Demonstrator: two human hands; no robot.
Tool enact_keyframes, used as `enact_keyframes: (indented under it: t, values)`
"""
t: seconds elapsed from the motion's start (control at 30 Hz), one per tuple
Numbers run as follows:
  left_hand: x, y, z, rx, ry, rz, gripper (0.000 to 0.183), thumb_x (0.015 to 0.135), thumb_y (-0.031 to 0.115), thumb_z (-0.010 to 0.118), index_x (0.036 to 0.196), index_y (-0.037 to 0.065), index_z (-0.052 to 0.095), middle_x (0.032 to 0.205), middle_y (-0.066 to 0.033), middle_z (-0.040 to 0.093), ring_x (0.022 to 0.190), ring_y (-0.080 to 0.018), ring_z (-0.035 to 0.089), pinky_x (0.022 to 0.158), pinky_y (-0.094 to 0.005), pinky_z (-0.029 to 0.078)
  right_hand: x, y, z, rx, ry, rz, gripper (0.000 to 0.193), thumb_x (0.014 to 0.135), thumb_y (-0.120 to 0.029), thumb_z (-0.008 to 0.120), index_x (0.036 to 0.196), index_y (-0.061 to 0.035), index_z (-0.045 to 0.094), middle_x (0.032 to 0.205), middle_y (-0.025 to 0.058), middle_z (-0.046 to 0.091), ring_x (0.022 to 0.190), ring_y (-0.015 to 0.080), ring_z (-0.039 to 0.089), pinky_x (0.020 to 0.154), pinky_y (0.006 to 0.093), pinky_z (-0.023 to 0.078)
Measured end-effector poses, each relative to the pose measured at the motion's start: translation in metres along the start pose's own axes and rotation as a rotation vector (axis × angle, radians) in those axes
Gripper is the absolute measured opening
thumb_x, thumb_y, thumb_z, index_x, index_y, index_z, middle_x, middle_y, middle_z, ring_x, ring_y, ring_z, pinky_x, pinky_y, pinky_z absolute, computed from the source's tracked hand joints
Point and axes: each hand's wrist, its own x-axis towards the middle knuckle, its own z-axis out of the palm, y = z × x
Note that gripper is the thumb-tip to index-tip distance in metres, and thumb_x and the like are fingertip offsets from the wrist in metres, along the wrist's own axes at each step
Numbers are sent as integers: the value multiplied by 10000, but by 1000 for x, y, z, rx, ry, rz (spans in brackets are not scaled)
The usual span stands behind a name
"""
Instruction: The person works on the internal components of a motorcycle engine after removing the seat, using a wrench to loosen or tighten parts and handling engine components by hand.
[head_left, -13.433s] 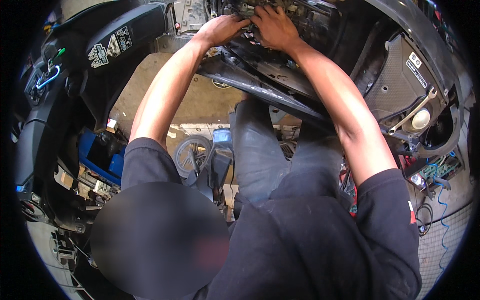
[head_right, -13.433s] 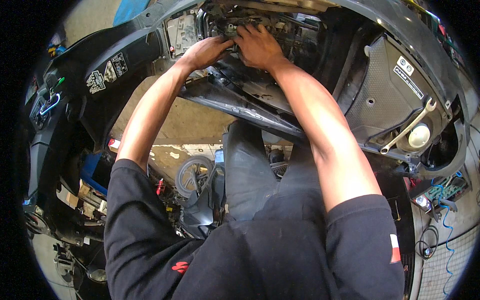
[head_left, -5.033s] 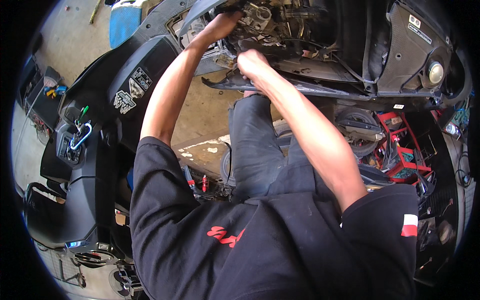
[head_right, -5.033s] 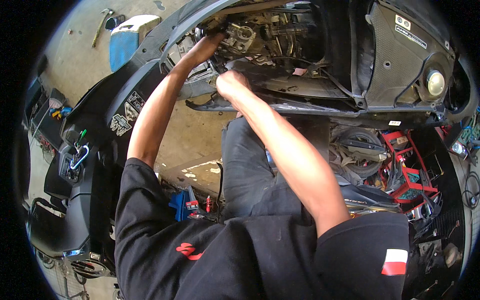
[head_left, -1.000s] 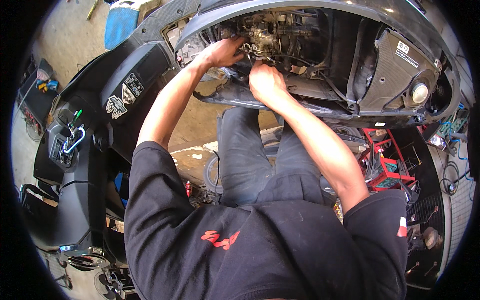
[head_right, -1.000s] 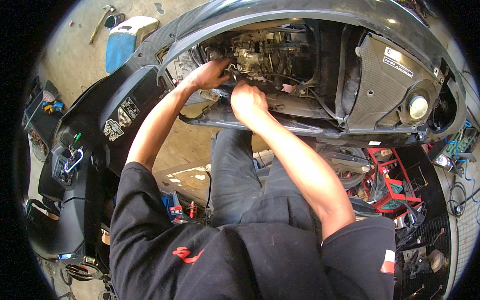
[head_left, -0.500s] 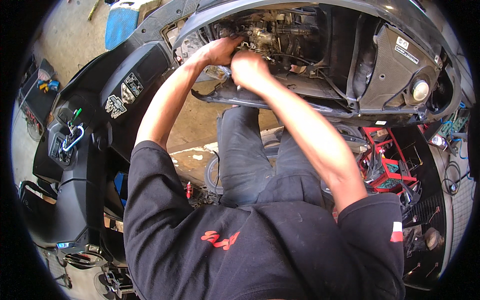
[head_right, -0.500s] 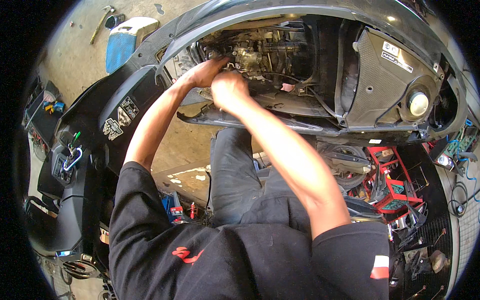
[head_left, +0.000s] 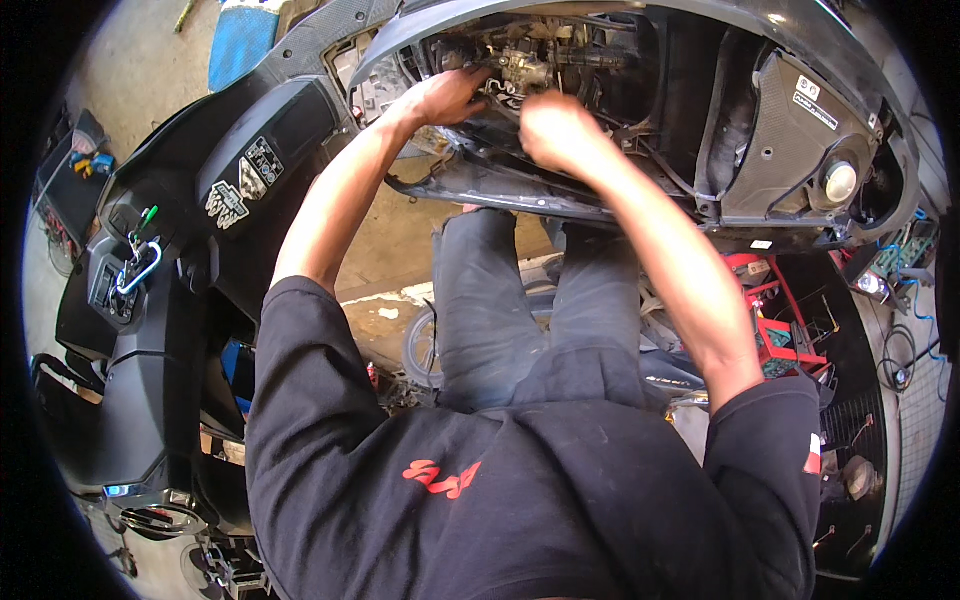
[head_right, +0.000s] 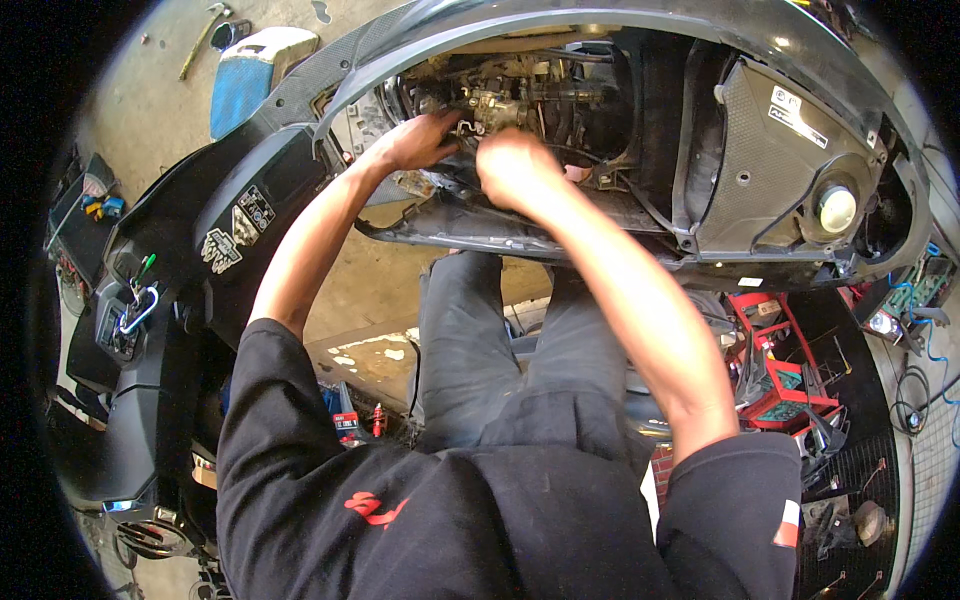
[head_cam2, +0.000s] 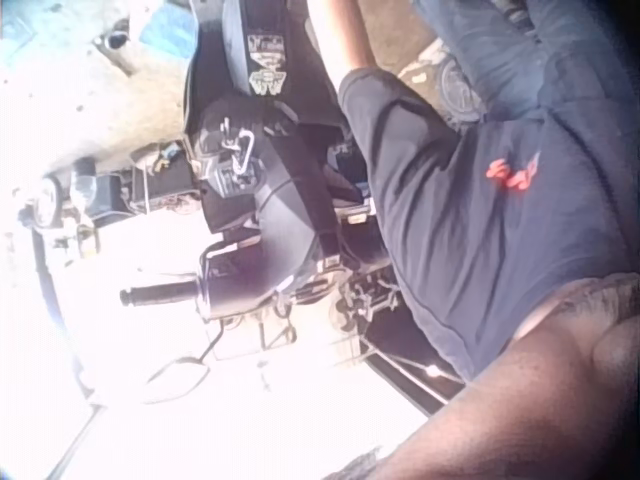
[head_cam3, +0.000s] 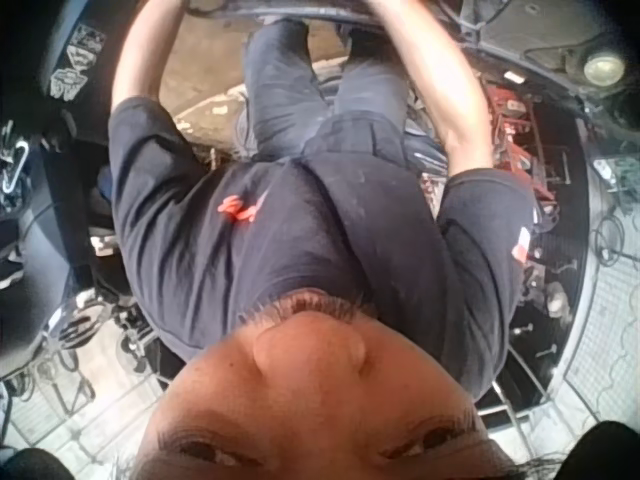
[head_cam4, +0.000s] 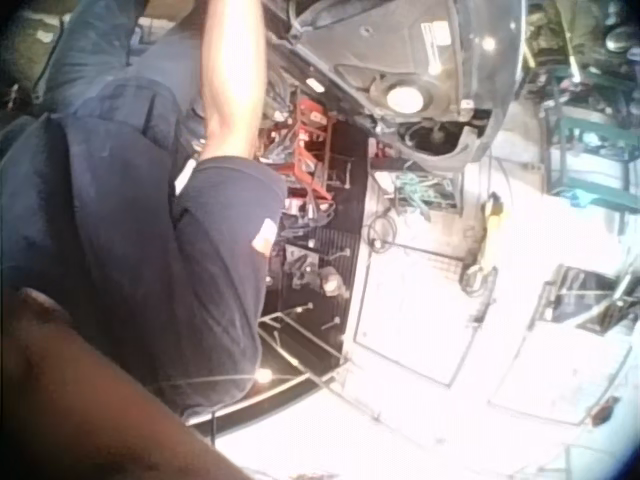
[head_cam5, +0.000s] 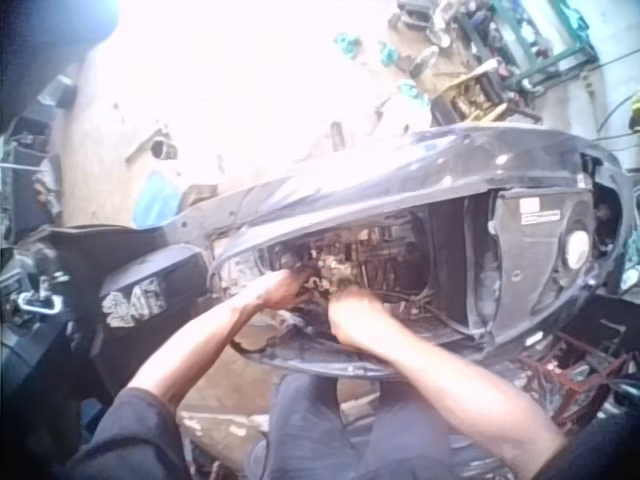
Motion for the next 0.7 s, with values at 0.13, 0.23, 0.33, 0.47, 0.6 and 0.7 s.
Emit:
enact_keyframes:
  t: [0.13, 0.23, 0.33, 0.47, 0.6, 0.7]
  values:
    - [2, -3, 1, -5, 32, 40, 575, 860, 237, 615, 1359, 31, 417, 1117, -292, 607, 1018, -448, 591, 880, -494, 489, -11, -19, 25, 158, 283, 106, 157, 743, -64, 566, 777, 63, 652, 795, 289, 649, 787, 435, 670, 716, 462, 556]
    - [-1, -7, 4, -26, 4, 4, 579, 852, 233, 622, 1355, 26, 423, 1153, -291, 592, 1042, -445, 582, 898, -487, 484, -7, -31, 33, 237, 277, 145, 158, 738, -68, 573, 776, 63, 653, 804, 288, 651, 777, 431, 671, 709, 454, 558]
    - [3, -6, 3, -70, -33, -33, 574, 848, 235, 628, 1340, 15, 432, 1199, -290, 570, 1082, -439, 565, 922, -482, 471, 3, -35, 56, 268, 276, 210, 172, 780, -80, 576, 851, 63, 638, 855, 270, 658, 828, 416, 676, 735, 455, 563]
    - [6, -4, -1, -54, -96, -85, 547, 853, 236, 620, 1320, 11, 445, 1181, -292, 577, 1076, -441, 568, 920, -483, 472, 9, -48, 62, 431, 189, 424, 224, 856, -100, 536, 973, 80, 601, 947, 277, 663, 926, 425, 668, 817, 467, 553]
    - [4, -3, -1, -30, -95, -89, 544, 865, 252, 602, 1309, -20, 446, 1171, -297, 580, 1069, -446, 569, 922, -479, 470, 13, -40, 65, 479, 141, 409, 275, 893, -143, 500, 1068, 57, 570, 1021, 282, 654, 959, 431, 658, 846, 475, 542]
    - [2, -10, 2, -9, -87, -88, 553, 871, 259, 591, 1311, -42, 442, 1165, -301, 582, 1068, -449, 570, 924, -476, 467, 22, -48, 62, 514, 182, 431, 273, 876, -126, 514, 1068, 62, 563, 1010, 280, 652, 946, 428, 659, 822, 461, 550]
